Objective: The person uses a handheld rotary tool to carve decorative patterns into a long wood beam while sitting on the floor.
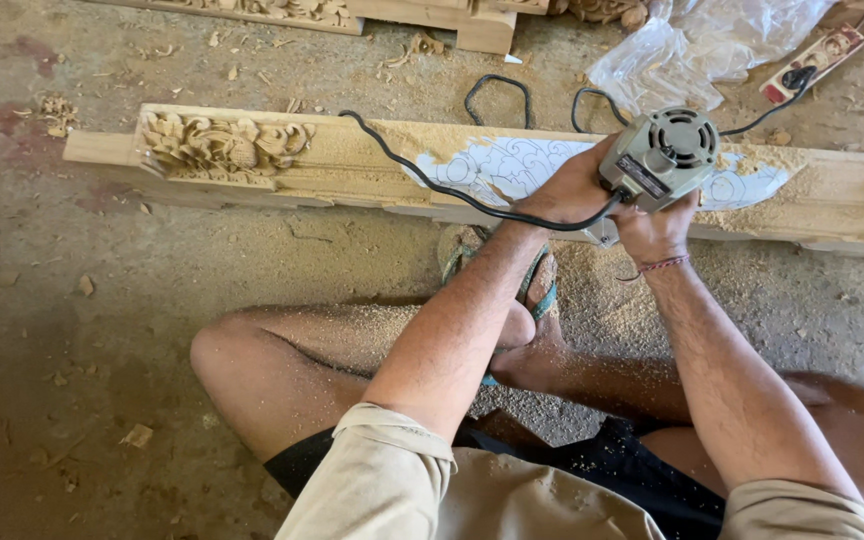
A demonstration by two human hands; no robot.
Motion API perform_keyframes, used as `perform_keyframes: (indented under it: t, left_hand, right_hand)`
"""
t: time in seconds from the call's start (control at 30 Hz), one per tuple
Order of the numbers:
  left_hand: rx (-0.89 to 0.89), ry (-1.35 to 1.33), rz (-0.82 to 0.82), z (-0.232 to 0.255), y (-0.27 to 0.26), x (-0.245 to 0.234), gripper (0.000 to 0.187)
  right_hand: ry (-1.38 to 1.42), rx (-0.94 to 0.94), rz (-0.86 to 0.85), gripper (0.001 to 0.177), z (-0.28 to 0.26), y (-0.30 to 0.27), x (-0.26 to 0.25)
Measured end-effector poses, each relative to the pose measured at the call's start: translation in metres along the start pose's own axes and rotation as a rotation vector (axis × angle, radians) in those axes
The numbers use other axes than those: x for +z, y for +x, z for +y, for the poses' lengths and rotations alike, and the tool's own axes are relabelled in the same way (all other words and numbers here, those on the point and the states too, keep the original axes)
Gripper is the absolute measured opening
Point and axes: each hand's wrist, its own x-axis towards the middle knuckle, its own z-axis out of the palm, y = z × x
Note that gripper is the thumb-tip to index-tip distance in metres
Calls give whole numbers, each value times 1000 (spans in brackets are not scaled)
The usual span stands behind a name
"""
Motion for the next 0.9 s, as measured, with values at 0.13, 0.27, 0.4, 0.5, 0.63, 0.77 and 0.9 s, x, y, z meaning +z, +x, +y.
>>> perform_keyframes:
  t: [0.13,0.27,0.4,0.5,0.63,0.77,0.9]
  left_hand:
    - [8,-41,-9,-3,-3,-1,89]
    - [50,-82,0,-39,26,5,91]
    - [43,-94,18,-30,17,-6,93]
    - [46,-53,19,-27,19,-9,93]
    - [32,-72,25,-30,22,-9,93]
    - [0,-36,7,-18,9,-14,95]
    - [-3,-82,7,-21,18,-2,96]
  right_hand:
    - [89,46,43,57,5,-2,-13]
    - [175,96,47,57,8,4,-14]
    - [231,141,62,56,11,20,-19]
    - [283,173,77,56,9,30,-23]
    - [340,203,86,56,13,43,-49]
    - [353,181,60,55,17,62,-93]
    - [-19,64,-78,61,13,31,-63]
